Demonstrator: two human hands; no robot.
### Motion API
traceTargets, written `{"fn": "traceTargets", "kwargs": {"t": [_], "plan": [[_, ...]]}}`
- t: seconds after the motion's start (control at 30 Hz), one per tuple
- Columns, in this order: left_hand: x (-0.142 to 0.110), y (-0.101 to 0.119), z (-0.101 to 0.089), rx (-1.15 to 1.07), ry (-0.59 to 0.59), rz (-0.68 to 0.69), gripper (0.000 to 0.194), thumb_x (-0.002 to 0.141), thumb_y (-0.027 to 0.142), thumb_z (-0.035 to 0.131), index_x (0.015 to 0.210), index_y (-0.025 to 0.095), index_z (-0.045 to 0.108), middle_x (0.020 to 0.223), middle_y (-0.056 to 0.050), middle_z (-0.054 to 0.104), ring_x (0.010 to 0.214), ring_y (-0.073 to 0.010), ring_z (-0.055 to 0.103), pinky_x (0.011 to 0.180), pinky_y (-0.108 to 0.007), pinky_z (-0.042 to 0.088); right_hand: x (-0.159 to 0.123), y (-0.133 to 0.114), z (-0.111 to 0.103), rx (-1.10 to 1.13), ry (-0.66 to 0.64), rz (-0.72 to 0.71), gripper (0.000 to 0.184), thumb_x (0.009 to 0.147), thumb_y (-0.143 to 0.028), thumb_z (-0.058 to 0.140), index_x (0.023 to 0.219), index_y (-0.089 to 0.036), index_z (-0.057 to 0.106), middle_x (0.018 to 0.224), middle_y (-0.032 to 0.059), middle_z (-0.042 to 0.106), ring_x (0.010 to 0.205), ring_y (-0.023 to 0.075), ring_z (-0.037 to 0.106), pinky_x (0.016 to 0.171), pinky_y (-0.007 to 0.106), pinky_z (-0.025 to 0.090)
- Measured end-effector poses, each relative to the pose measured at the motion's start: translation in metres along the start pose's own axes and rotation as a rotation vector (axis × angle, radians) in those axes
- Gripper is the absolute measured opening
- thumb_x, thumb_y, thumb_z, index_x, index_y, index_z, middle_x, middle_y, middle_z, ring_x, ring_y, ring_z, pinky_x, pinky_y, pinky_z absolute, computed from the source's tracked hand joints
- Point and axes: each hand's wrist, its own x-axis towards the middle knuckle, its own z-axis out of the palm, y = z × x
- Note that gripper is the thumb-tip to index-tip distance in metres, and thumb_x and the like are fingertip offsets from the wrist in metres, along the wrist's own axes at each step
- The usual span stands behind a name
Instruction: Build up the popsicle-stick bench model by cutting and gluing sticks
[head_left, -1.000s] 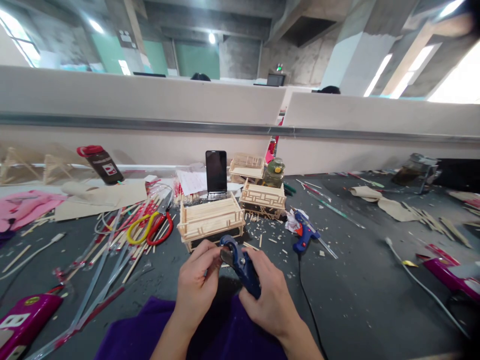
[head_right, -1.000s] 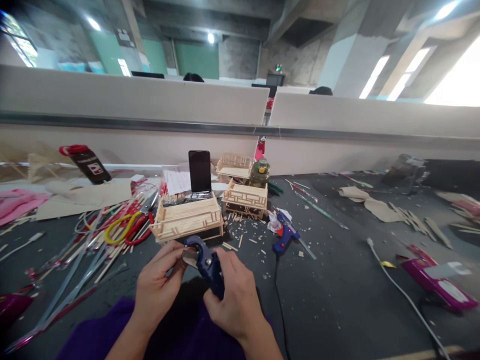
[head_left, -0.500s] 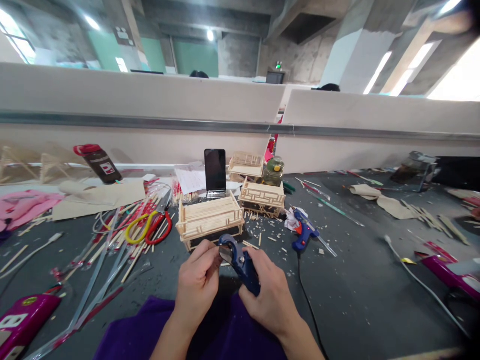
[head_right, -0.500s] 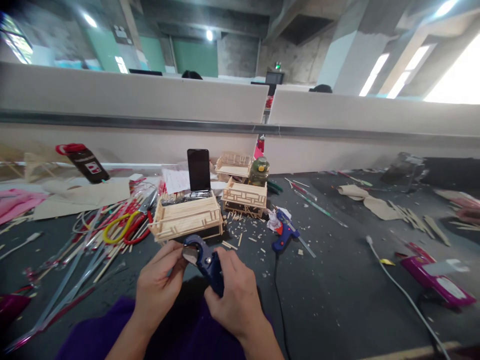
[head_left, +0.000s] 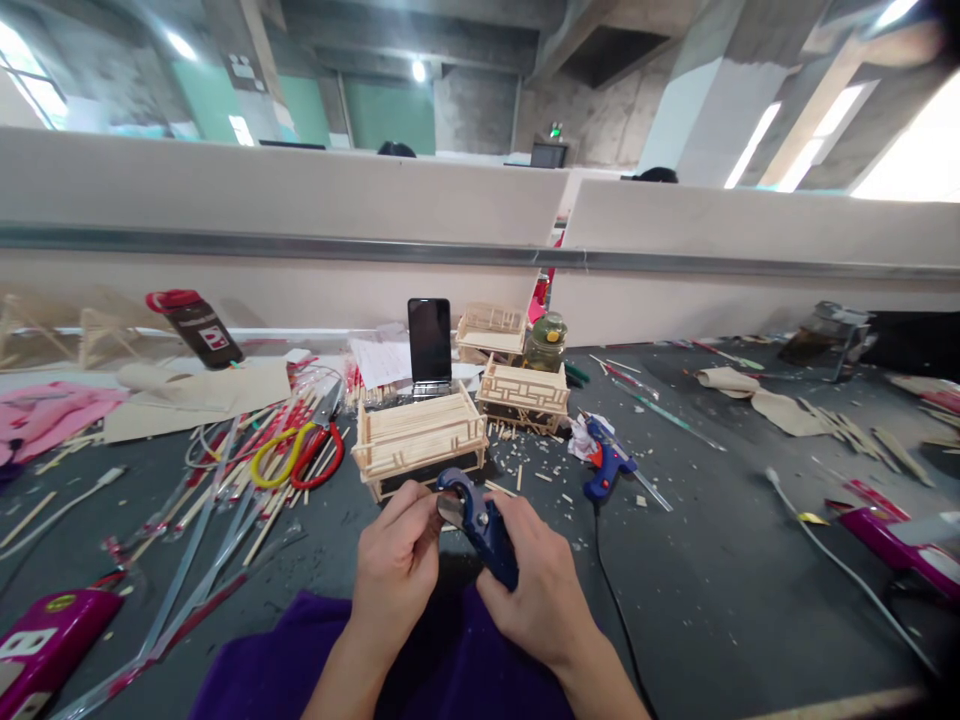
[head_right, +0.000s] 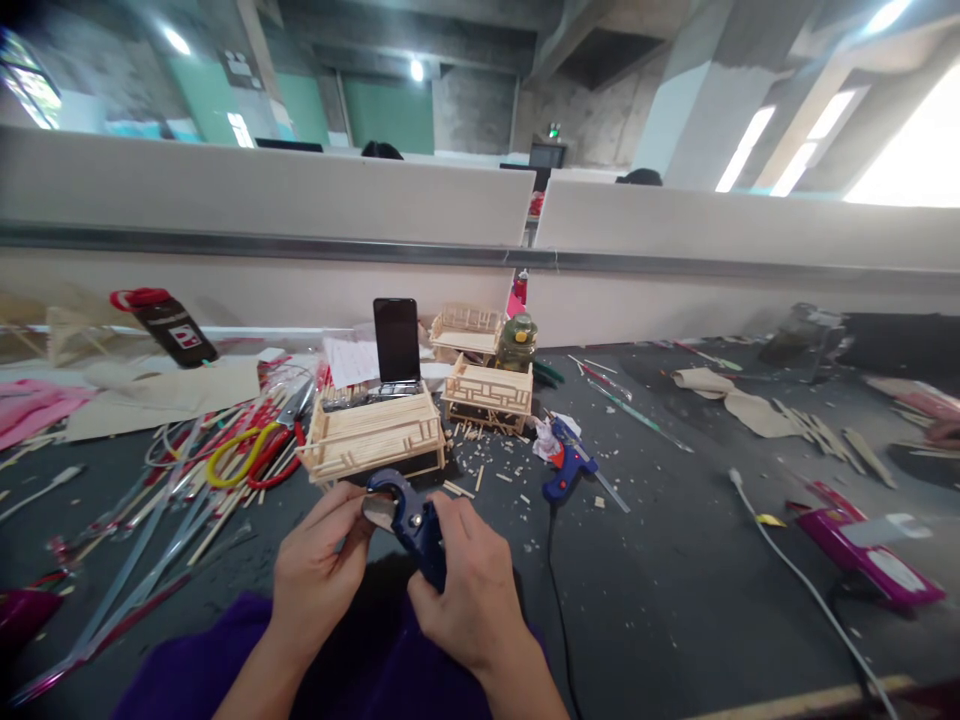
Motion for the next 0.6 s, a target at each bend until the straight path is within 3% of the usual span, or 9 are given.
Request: {"fn": "traceTargets", "kwargs": {"t": [0.33,0.6], "plan": [[-0.0019,-0.0033,0.0008,-0.033,-0.03,-0.02,0.022,0.091,0.01,0.047,0.079,0.017,0.063,0.078,-0.003,0.057,0.073,-0.0133,0.059,0.066,-0.021,0.046,0.0006,-0.0006,-0.0021,0.098,-0.05,0.04,0.062,0.066,-0.008,0.052,0.127,-0.022,0.049,0.109,0.0064,0.061,0.1,0.0222,0.061,0.089,0.034,0.051],[-0.0014,-0.0023,0.0017,-0.017,-0.047,-0.033,0.023,0.091,0.01,0.046,0.078,0.017,0.063,0.077,-0.002,0.056,0.072,-0.0131,0.058,0.065,-0.021,0.045,-0.0028,0.003,0.0024,0.055,-0.03,0.033,0.056,0.07,-0.01,0.053,0.124,-0.021,0.05,0.105,0.0071,0.064,0.097,0.0227,0.064,0.085,0.035,0.053]]}}
